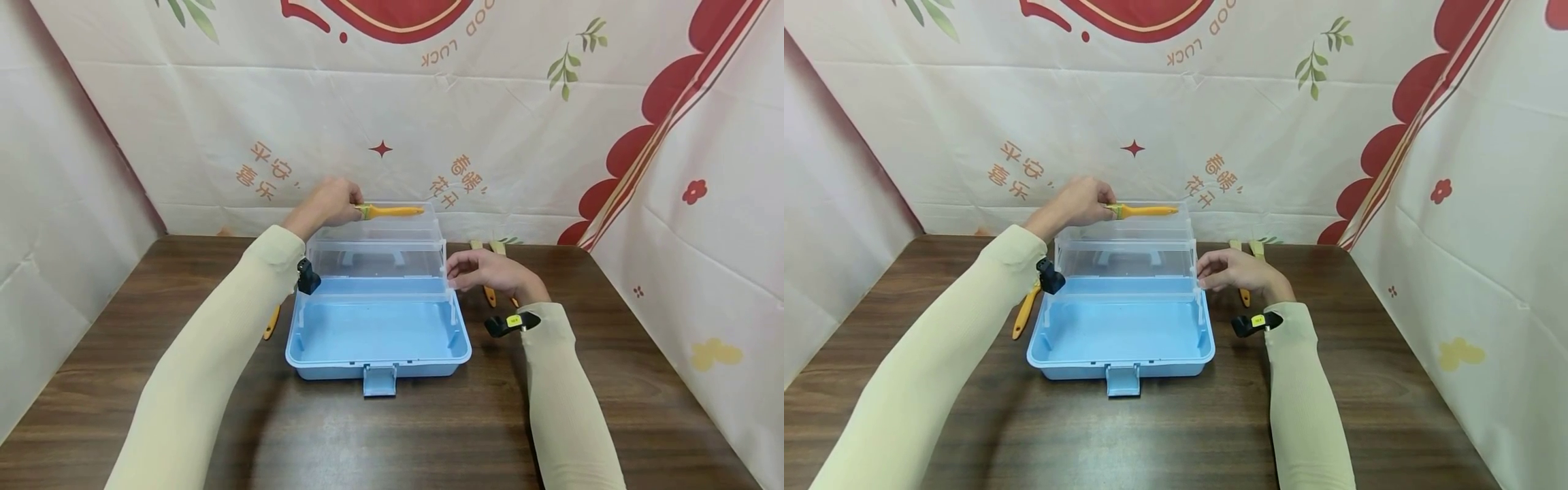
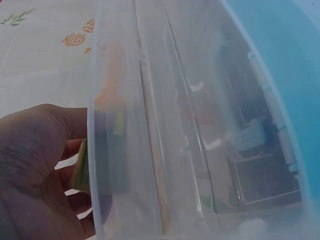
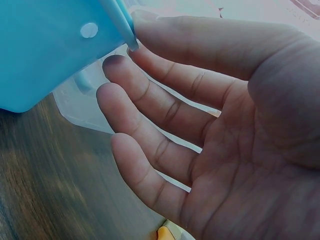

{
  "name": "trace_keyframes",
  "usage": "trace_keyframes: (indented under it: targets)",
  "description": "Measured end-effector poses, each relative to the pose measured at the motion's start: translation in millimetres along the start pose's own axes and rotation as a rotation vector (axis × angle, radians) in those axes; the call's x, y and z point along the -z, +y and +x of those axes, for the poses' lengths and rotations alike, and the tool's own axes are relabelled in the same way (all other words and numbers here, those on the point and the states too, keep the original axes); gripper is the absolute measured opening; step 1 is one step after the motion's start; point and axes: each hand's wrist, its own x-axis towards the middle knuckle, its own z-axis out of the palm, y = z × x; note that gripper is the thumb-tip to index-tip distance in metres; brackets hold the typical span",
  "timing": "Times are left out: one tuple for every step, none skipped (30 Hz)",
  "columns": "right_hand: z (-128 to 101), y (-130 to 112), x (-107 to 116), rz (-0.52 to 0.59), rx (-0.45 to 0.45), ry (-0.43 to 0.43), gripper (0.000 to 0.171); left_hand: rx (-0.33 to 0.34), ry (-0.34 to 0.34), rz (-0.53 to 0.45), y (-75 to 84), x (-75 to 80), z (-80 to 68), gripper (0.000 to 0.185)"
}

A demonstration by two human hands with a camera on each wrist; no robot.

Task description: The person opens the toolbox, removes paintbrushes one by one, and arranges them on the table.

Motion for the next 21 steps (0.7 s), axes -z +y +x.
trace_keyframes:
  targets:
    - [-0.2, 0.1, -0.1, 0.0, 0.002, -0.002, 0.027, 0.0, 0.005, -0.006, -0.3, -0.2, -0.6, 0.015]
    - [-0.3, 0.1, -0.2, 0.001, 0.004, -0.003, 0.028, -0.001, 0.013, -0.008, -0.7, -0.4, -1.1, 0.015]
    - [-0.4, 0.2, -0.3, 0.002, 0.007, -0.004, 0.028, 0.0, 0.021, -0.013, -1.1, -0.6, -1.6, 0.015]
    - [-0.5, 0.5, -0.2, 0.002, 0.009, -0.005, 0.028, -0.001, 0.03, -0.018, -1.6, -0.6, -2.1, 0.015]
    - [-0.5, 0.9, -0.1, 0.002, 0.009, -0.006, 0.028, -0.002, 0.038, -0.019, -2.1, -0.5, -2.6, 0.016]
    - [-0.5, 1.3, 0.1, 0.002, 0.009, -0.006, 0.028, -0.004, 0.048, -0.018, -2.6, -0.4, -3.1, 0.016]
    - [-0.4, 1.9, 0.3, 0.002, 0.008, -0.005, 0.028, -0.007, 0.059, -0.017, -3.1, -0.2, -3.8, 0.016]
    - [-0.2, 2.6, 0.5, 0.001, 0.009, -0.006, 0.028, -0.01, 0.071, -0.015, -3.6, 0.2, -4.5, 0.016]
    - [-0.1, 3.2, 0.6, -0.001, 0.01, -0.005, 0.028, -0.014, 0.084, -0.014, -4.3, 0.7, -5.4, 0.016]
    - [-0.1, 3.6, 0.8, -0.004, 0.01, -0.005, 0.028, -0.02, 0.098, -0.014, -5.0, 1.2, -6.4, 0.016]
    - [0.0, 4.0, 0.8, -0.005, 0.01, -0.005, 0.028, -0.025, 0.11, -0.016, -5.7, 1.9, -7.5, 0.017]
    - [0.0, 4.1, 0.7, -0.007, 0.011, -0.004, 0.028, -0.029, 0.124, -0.026, -6.3, 2.3, -8.8, 0.016]
    - [0.0, 4.1, 0.6, -0.01, 0.012, -0.004, 0.028, -0.034, 0.138, -0.036, -6.9, 2.8, -10.1, 0.016]
    - [-0.1, 4.0, 0.5, -0.012, 0.014, -0.004, 0.028, -0.04, 0.152, -0.051, -7.6, 3.1, -11.4, 0.016]
    - [-0.3, 3.7, 0.4, -0.015, 0.014, -0.002, 0.027, -0.045, 0.164, -0.068, -8.2, 3.4, -12.8, 0.016]
    - [-0.4, 3.5, 0.4, -0.017, 0.015, -0.002, 0.027, -0.049, 0.176, -0.09, -8.7, 3.6, -14.3, 0.016]
    - [-0.6, 3.2, 0.5, -0.018, 0.016, -0.002, 0.027, -0.054, 0.188, -0.112, -9.2, 3.7, -15.9, 0.016]
    - [-0.7, 2.9, 0.6, -0.02, 0.017, -0.002, 0.027, -0.06, 0.2, -0.136, -9.8, 3.7, -17.4, 0.016]
    - [-0.8, 2.7, 0.7, -0.022, 0.018, -0.002, 0.027, -0.065, 0.211, -0.157, -10.4, 3.8, -19.1, 0.017]
    - [-0.9, 2.4, 0.9, -0.022, 0.02, -0.003, 0.027, -0.07, 0.224, -0.179, -11.2, 3.8, -20.7, 0.017]
    - [-0.9, 2.1, 1.0, -0.022, 0.022, -0.004, 0.027, -0.074, 0.238, -0.198, -12.2, 3.7, -22.1, 0.018]
